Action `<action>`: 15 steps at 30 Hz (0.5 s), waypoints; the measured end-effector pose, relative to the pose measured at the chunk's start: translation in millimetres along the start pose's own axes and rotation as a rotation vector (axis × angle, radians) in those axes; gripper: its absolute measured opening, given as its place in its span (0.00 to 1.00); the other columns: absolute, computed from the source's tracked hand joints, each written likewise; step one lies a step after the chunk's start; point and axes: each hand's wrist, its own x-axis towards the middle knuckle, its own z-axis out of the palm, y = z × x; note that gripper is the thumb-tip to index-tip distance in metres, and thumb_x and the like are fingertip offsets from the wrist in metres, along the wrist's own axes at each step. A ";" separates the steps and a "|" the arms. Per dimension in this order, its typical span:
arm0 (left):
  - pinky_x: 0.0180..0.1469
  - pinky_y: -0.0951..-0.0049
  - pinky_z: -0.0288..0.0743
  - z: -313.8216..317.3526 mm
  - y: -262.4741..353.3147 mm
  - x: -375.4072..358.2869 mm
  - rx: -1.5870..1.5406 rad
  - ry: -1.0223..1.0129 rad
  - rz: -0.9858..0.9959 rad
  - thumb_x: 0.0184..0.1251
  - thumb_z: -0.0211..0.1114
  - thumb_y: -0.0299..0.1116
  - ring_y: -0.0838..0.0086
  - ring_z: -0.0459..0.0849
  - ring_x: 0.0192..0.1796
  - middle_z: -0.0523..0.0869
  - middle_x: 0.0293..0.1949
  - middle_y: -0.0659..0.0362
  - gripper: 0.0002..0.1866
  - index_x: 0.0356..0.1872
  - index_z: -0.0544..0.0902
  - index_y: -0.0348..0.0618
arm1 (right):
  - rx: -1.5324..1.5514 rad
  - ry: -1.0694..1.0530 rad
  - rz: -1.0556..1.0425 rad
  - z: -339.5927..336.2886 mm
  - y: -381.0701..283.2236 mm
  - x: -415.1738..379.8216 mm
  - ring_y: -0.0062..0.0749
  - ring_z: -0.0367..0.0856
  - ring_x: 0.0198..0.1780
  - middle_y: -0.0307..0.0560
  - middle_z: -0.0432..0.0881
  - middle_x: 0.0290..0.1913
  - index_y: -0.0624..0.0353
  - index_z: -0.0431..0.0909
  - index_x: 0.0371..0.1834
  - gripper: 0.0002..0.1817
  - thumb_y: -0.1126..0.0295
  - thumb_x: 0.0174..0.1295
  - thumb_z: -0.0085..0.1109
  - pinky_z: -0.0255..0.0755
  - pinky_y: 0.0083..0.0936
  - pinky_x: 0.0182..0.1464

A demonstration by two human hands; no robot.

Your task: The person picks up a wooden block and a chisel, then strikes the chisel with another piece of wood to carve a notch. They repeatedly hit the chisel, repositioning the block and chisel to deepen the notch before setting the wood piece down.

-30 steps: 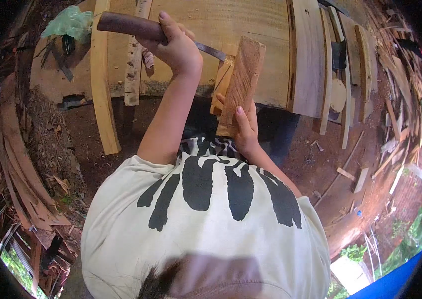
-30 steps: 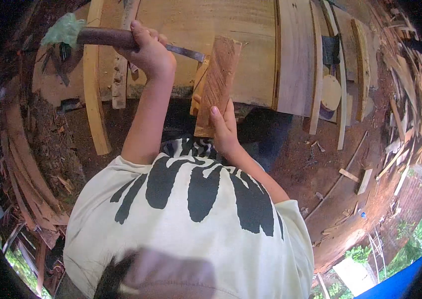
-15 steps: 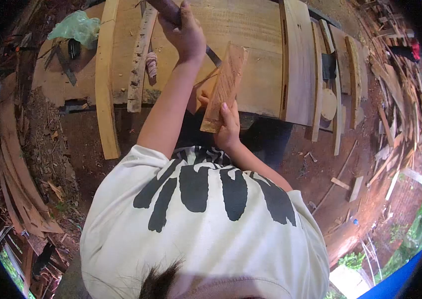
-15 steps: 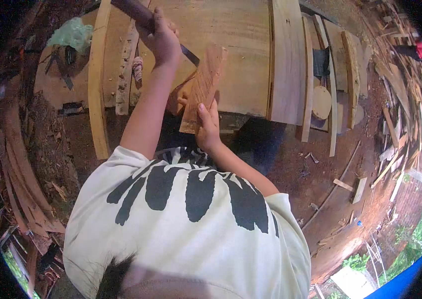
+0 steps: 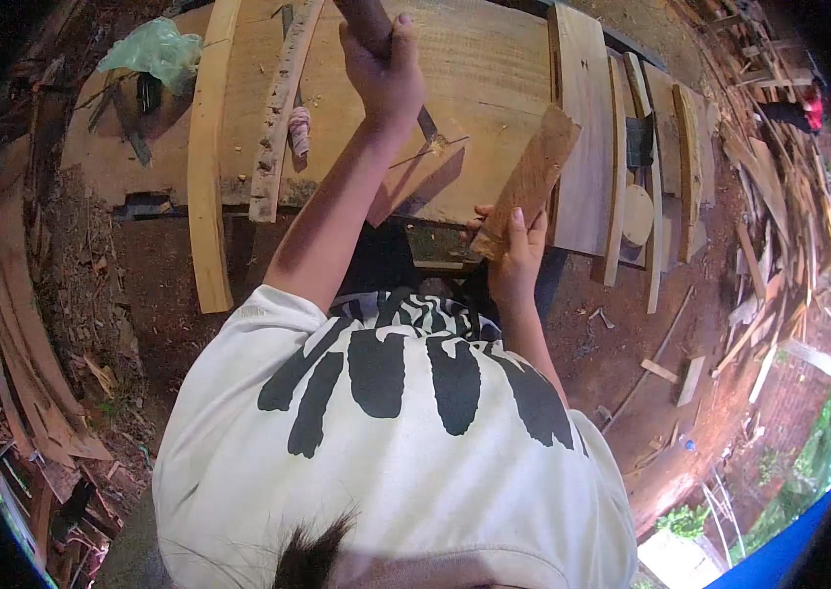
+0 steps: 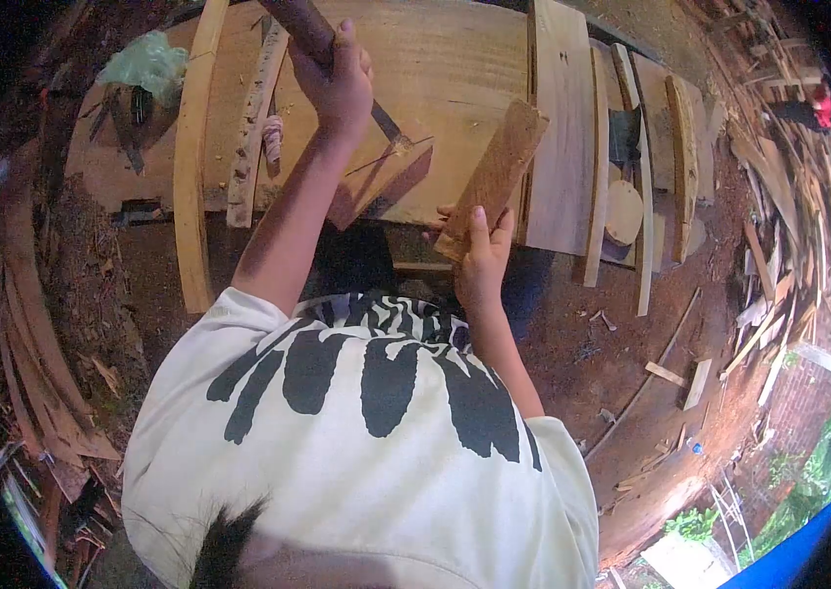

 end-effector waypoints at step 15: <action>0.26 0.74 0.70 1.6 5.8 -9.9 0.088 0.105 -0.008 0.66 0.65 0.36 0.78 0.75 0.24 0.75 0.26 0.62 0.19 0.46 0.66 0.38 | -0.795 -0.526 -0.361 81.2 -197.9 63.6 0.35 0.85 0.30 0.55 0.83 0.38 0.61 0.56 0.65 0.22 0.67 0.72 0.48 0.81 0.27 0.28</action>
